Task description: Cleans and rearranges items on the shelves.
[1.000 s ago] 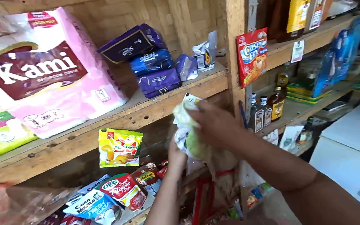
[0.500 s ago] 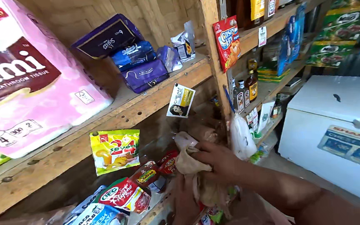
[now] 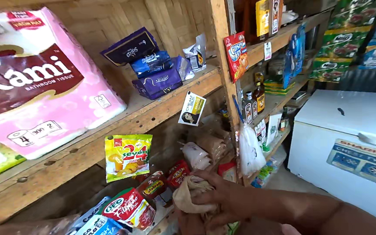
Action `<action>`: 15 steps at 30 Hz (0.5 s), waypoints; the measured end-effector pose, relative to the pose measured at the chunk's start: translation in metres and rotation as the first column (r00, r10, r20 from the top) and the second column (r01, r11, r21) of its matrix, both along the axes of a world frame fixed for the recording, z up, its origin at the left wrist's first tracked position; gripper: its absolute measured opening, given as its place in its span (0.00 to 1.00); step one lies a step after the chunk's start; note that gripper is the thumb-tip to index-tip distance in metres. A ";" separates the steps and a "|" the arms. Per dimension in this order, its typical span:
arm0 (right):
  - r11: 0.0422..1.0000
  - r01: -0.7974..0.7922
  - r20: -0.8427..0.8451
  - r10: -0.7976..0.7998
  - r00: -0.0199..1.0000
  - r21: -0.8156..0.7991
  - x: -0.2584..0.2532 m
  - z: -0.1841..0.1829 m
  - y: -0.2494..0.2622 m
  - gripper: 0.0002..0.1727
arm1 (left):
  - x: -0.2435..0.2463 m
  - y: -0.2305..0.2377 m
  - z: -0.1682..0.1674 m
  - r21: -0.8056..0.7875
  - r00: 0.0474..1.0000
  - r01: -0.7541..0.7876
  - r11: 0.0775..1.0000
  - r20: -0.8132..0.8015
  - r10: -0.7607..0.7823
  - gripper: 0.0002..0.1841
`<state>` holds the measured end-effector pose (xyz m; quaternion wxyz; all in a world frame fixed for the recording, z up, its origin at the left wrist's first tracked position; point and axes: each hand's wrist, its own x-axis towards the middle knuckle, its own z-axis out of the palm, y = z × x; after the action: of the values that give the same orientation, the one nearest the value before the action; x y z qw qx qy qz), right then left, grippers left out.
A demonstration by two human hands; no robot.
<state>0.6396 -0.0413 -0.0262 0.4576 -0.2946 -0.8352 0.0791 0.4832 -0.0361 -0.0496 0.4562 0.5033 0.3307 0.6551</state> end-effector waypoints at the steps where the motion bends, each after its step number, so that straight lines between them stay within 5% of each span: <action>1: 1.000 -0.008 -0.003 0.008 1.000 -0.005 0.007 -0.001 0.000 0.32 | 0.004 -0.001 -0.002 -0.005 0.999 0.041 0.999 0.019 -0.041 0.20; 4: 0.999 -0.049 0.029 0.048 0.998 0.011 0.049 0.002 0.005 0.28 | 0.020 0.010 -0.008 0.132 0.956 0.284 0.950 0.043 -0.292 0.19; 6: 0.995 -0.046 0.074 0.040 0.996 0.089 0.087 0.011 0.008 0.23 | 0.033 0.023 -0.006 0.236 0.930 0.368 0.900 -0.121 -0.348 0.24; 10: 0.946 0.147 0.018 -0.159 0.987 0.291 0.181 0.052 0.005 0.16 | 0.060 0.047 0.014 0.309 0.861 0.409 0.859 -0.444 -0.250 0.33; 15: 0.743 0.347 -0.165 -0.310 0.936 0.573 0.299 0.139 0.005 0.15 | 0.090 0.074 0.067 0.453 0.854 0.340 0.824 -0.516 -0.069 0.24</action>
<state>0.9384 -0.0361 0.1129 0.5576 -0.2767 -0.7385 -0.2592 0.5727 0.0376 0.0172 0.2734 0.7882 0.1815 0.5207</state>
